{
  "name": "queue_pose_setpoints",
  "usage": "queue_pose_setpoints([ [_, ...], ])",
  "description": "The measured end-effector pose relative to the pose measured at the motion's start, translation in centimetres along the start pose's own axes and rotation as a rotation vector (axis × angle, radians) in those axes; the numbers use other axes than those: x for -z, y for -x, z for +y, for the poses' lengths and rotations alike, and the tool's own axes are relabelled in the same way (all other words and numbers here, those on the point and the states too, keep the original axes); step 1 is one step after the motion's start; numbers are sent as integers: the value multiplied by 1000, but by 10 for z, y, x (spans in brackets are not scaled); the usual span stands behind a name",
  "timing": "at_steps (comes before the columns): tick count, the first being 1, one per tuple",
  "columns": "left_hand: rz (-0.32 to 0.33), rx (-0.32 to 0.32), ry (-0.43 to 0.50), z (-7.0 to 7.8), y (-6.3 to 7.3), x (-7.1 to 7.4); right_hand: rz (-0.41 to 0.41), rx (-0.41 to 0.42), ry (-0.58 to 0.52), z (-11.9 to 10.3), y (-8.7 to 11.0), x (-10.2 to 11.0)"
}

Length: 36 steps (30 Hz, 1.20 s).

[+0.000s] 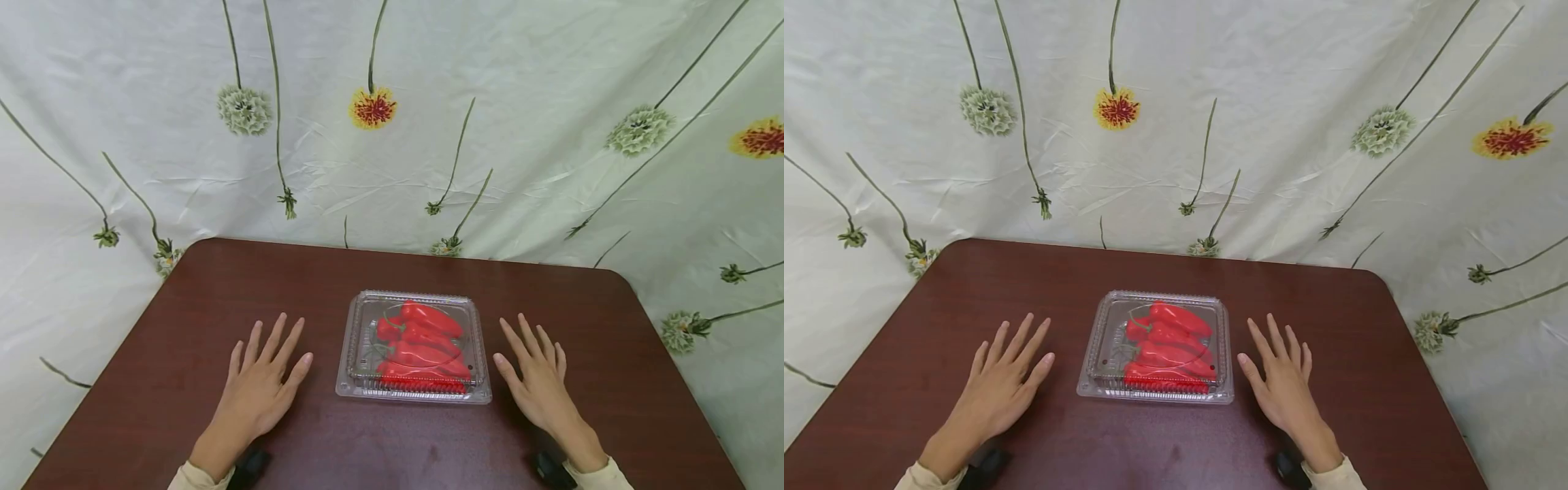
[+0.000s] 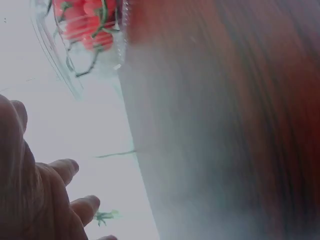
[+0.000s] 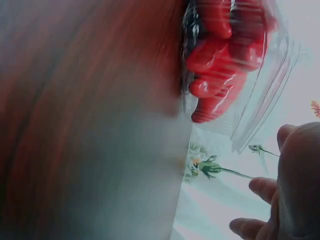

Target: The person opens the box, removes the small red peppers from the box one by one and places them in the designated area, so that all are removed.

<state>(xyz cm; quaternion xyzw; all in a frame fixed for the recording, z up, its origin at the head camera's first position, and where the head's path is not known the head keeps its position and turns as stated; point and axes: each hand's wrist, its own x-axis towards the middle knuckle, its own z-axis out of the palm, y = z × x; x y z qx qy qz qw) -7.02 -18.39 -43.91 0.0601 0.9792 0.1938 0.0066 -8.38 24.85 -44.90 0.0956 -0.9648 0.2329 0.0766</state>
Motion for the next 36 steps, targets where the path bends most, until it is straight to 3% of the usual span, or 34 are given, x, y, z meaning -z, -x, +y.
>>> queue_pose_setpoints([
  [12,6,-63,88,21,6,-5,6,22,-279,-8,6,4],
  [20,36,-100,158,32,11,-8,34,42,-322,-11,11,4],
  [24,48,-97,288,37,14,-11,23,54,-384,-10,12,3],
  [29,50,-56,492,42,15,-15,-33,39,-562,-7,14,4],
  [36,-73,48,836,41,14,-17,-122,-37,-744,-11,17,5],
])
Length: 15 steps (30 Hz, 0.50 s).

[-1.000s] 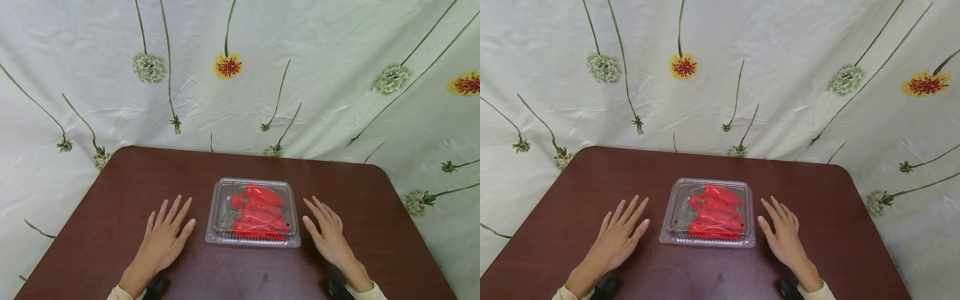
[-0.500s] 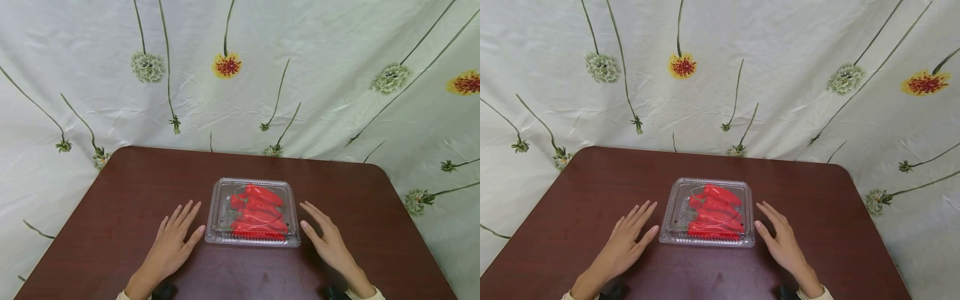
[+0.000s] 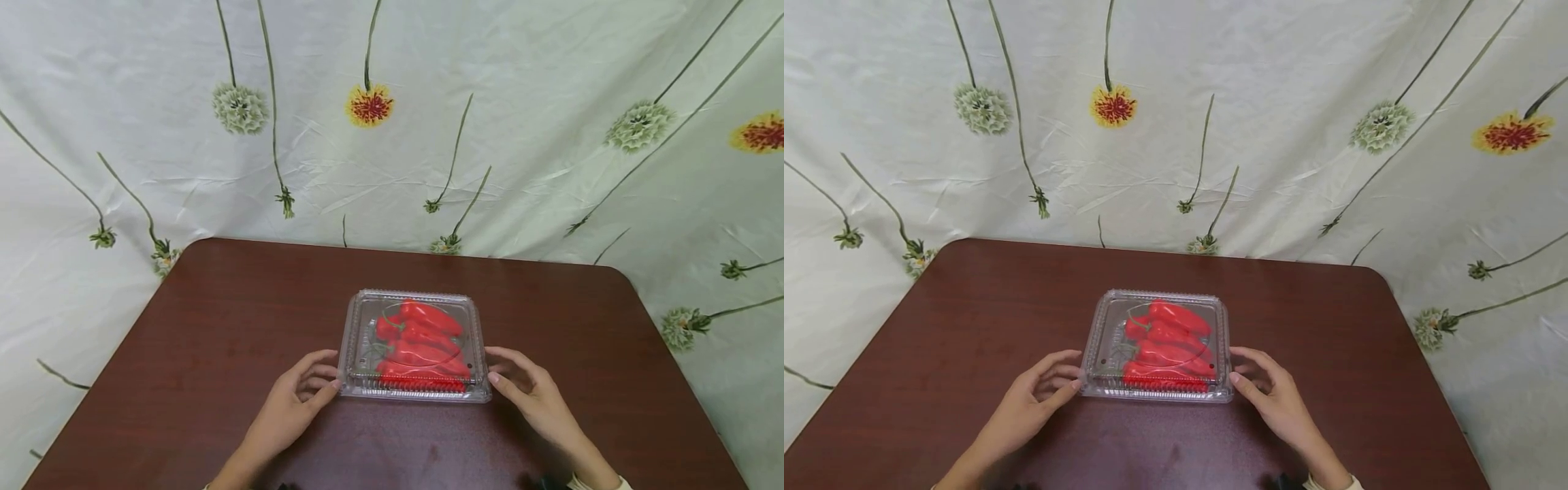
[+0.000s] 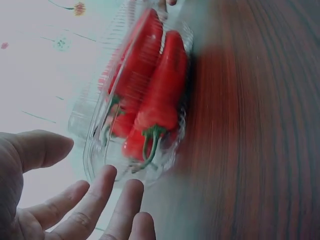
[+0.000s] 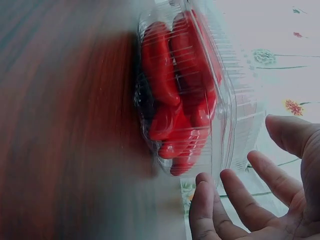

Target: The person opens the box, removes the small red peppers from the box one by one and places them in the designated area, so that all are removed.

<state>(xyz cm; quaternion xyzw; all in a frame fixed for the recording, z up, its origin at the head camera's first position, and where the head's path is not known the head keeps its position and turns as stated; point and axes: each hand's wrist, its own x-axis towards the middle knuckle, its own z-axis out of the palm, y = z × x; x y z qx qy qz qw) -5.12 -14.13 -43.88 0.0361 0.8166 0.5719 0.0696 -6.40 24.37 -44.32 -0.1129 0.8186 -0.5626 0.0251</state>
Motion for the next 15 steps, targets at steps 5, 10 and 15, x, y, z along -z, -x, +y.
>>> queue_pose_setpoints([
  [5,-26,109,145,0,-1,-1,-10,-21,-62,-1,5,-3],
  [10,-17,164,209,0,0,-2,-12,-38,-72,0,11,-7],
  [15,-31,185,265,-1,2,-3,-9,-98,-87,1,15,-9],
])
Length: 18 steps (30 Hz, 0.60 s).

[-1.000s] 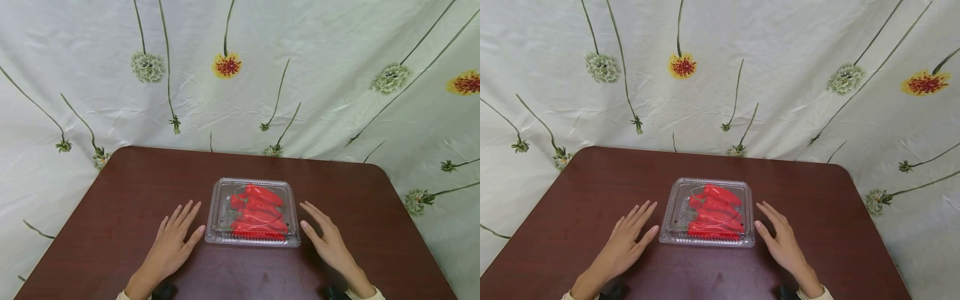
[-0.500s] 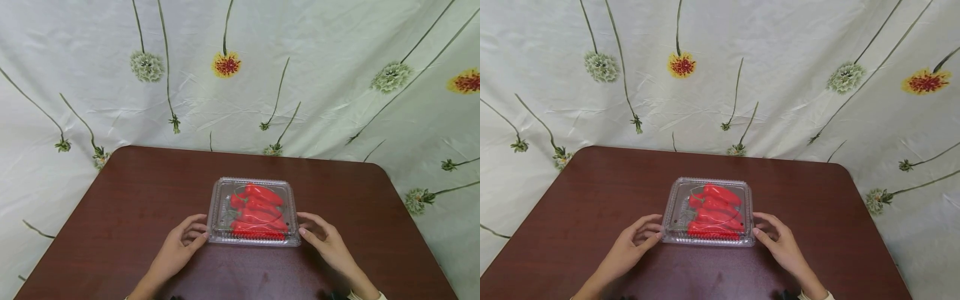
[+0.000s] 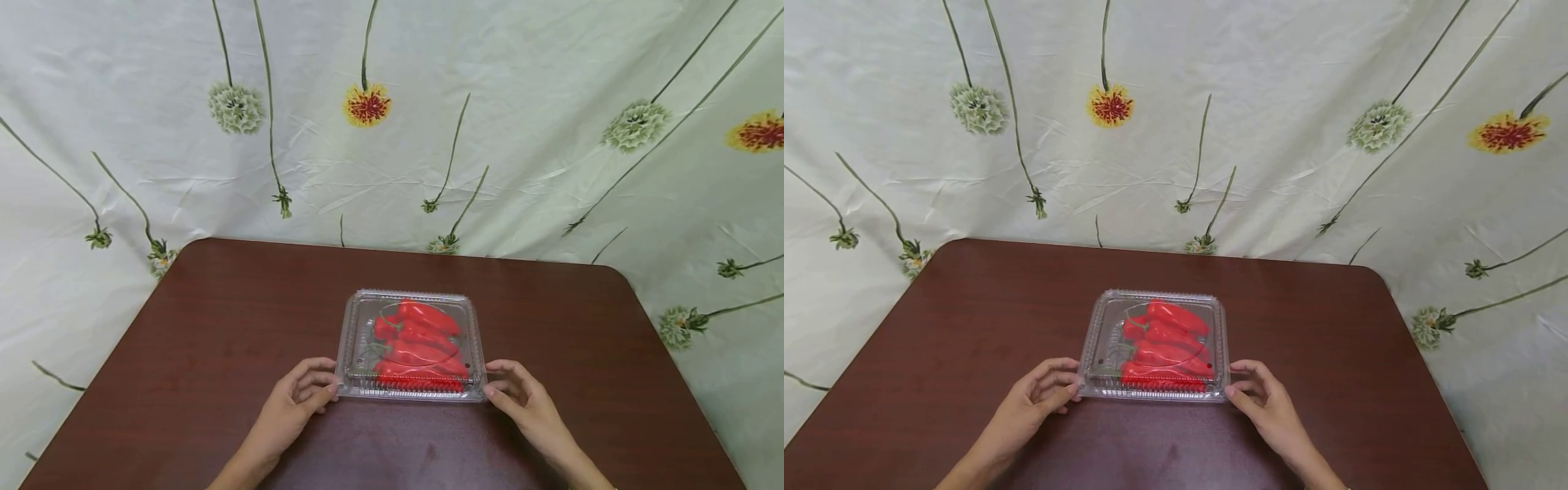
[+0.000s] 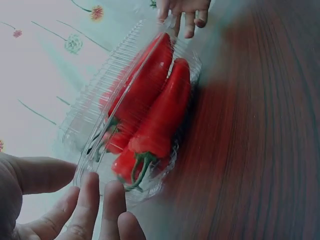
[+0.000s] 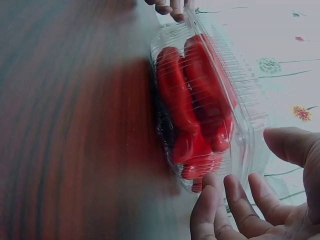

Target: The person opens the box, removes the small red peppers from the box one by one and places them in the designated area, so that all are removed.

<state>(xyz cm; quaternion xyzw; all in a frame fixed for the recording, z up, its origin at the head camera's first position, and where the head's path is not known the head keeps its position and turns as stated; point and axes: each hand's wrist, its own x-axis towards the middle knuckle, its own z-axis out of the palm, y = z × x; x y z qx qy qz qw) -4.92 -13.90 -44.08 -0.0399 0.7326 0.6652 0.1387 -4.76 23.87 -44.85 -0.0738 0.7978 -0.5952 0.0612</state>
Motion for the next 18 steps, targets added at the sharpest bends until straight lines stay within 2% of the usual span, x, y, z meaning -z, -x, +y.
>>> queue_pose_setpoints([
  [5,0,26,48,-1,1,-2,4,-46,-15,2,-1,-3],
  [10,-5,34,97,-3,1,-3,-17,-46,-30,3,-1,-4],
  [18,-31,32,113,-2,1,-3,-36,-76,-56,2,-1,-3],
])
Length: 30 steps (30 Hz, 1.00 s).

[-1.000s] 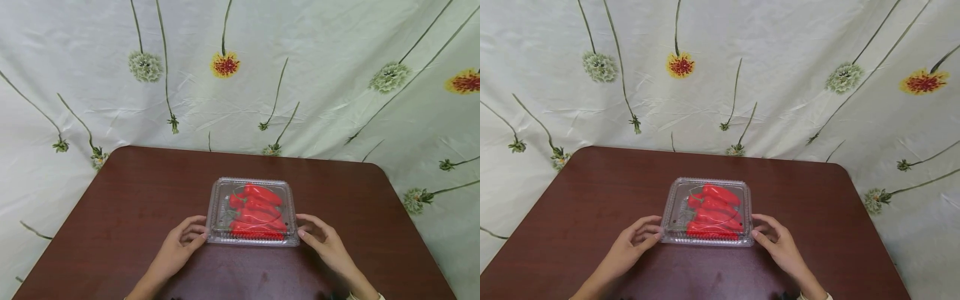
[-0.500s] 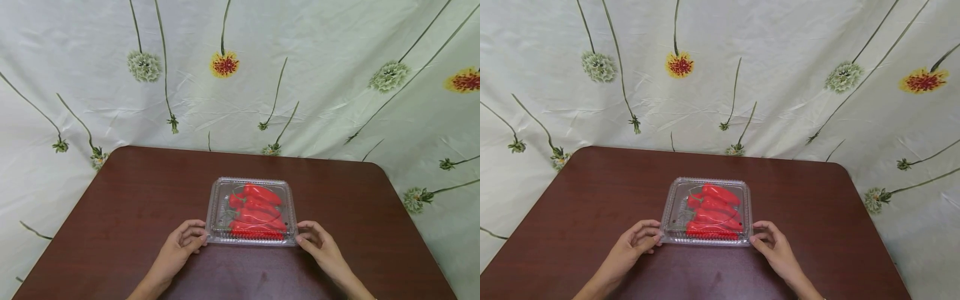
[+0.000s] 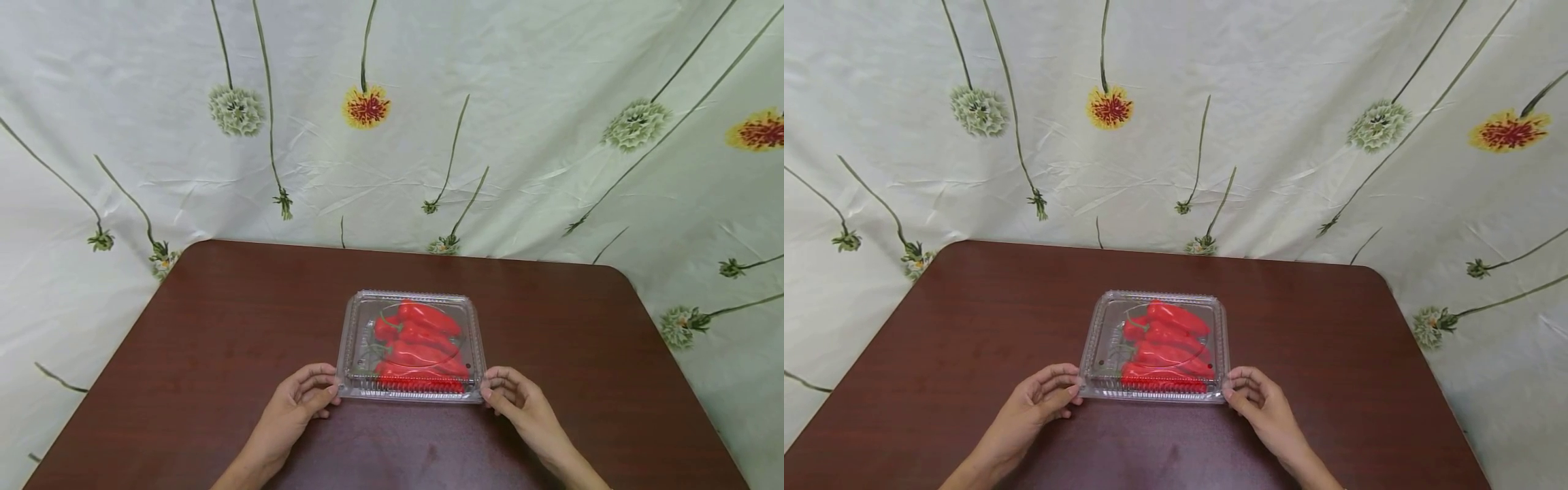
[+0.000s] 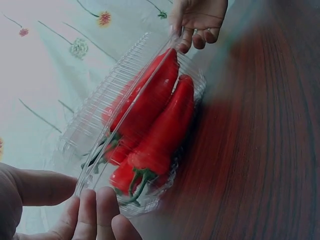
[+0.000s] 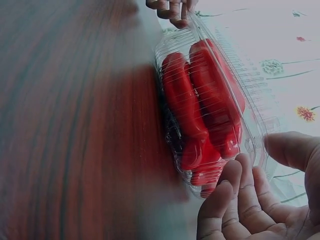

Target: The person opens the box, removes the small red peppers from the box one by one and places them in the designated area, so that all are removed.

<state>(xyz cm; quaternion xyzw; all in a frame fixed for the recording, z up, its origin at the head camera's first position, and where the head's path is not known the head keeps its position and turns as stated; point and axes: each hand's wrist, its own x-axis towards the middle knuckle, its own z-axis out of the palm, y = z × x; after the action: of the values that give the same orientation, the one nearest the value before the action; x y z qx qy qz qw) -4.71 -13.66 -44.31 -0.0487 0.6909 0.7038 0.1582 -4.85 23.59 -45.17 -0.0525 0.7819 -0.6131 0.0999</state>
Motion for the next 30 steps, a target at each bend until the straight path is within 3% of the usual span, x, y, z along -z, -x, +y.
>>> queue_pose_setpoints([
  [7,20,25,-15,1,0,-2,11,21,-36,3,2,0],
  [14,39,6,-52,2,1,-3,23,49,-52,5,2,-1],
  [30,189,-57,-103,0,-1,-14,36,-6,-32,2,-1,-2],
])
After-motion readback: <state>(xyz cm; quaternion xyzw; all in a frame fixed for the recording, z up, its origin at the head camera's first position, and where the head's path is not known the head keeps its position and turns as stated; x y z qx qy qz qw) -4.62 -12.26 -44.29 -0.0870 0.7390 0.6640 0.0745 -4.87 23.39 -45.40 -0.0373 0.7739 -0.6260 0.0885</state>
